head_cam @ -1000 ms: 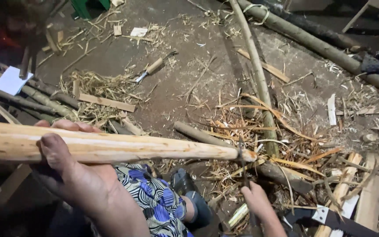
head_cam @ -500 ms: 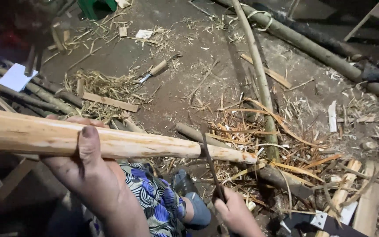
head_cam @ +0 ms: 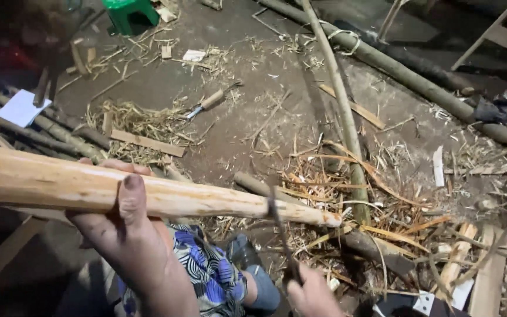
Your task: The person holds a long, peeled wooden stick in their left hand and uses a curved knife in their right hand to shave and shape the wood. They rotate the stick periodically to work on different sides, creating wood shavings that fall onto the floor.
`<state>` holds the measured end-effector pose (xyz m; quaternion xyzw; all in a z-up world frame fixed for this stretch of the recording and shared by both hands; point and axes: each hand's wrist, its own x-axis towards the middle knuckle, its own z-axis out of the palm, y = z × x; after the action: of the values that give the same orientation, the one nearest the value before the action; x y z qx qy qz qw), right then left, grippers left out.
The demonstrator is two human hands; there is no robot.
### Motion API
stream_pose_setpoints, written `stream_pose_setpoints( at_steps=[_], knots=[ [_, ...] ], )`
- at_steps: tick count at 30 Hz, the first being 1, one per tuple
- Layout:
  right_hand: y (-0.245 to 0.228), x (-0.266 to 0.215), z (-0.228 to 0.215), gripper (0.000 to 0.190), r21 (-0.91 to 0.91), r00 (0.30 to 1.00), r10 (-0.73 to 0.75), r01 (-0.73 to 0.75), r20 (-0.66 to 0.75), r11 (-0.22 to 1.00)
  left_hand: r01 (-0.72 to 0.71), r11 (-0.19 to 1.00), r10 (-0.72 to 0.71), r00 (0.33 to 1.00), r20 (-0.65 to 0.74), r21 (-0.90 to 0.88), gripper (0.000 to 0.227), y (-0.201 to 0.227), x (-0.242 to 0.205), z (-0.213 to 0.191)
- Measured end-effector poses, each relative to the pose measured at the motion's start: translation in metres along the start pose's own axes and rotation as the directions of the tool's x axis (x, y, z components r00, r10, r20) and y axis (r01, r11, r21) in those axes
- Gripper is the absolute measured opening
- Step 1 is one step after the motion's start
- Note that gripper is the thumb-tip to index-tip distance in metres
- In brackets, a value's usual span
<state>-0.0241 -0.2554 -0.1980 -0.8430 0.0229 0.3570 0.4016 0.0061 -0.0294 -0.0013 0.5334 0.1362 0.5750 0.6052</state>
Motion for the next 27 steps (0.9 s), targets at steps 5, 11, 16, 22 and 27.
stream_pose_setpoints(
  at_steps=[5, 11, 16, 22, 27],
  knots=[
    [-0.054, -0.026, -0.023, 0.029, 0.107, 0.950, 0.275, -0.291, 0.147, 0.951, -0.005, 0.998, 0.012, 0.994, 0.113, -0.062, 0.041, 0.004, -0.004, -0.002],
    [0.050, 0.043, -0.036, 0.024, 0.099, 0.933, 0.349, -0.340, -0.087, 0.935, 0.031, 0.999, -0.031, 0.999, -0.007, -0.028, 0.036, -0.003, 0.008, 0.003],
    [-0.025, -0.005, -0.015, 0.021, 0.137, 0.990, 0.126, -0.135, 0.069, 0.981, 0.269, 0.912, -0.236, 0.962, 0.140, -0.311, 0.038, 0.018, 0.015, 0.006],
    [-0.069, -0.036, -0.024, 0.023, 0.243, 0.981, -0.110, 0.070, 0.158, 0.968, 0.245, 0.910, -0.214, 0.968, 0.128, -0.335, 0.025, 0.025, 0.009, 0.007],
    [0.029, 0.030, -0.033, 0.037, 0.214, 0.955, 0.296, -0.282, -0.036, 0.935, 0.225, 0.919, -0.192, 0.973, 0.131, -0.325, 0.024, 0.027, 0.018, 0.003]
  ],
)
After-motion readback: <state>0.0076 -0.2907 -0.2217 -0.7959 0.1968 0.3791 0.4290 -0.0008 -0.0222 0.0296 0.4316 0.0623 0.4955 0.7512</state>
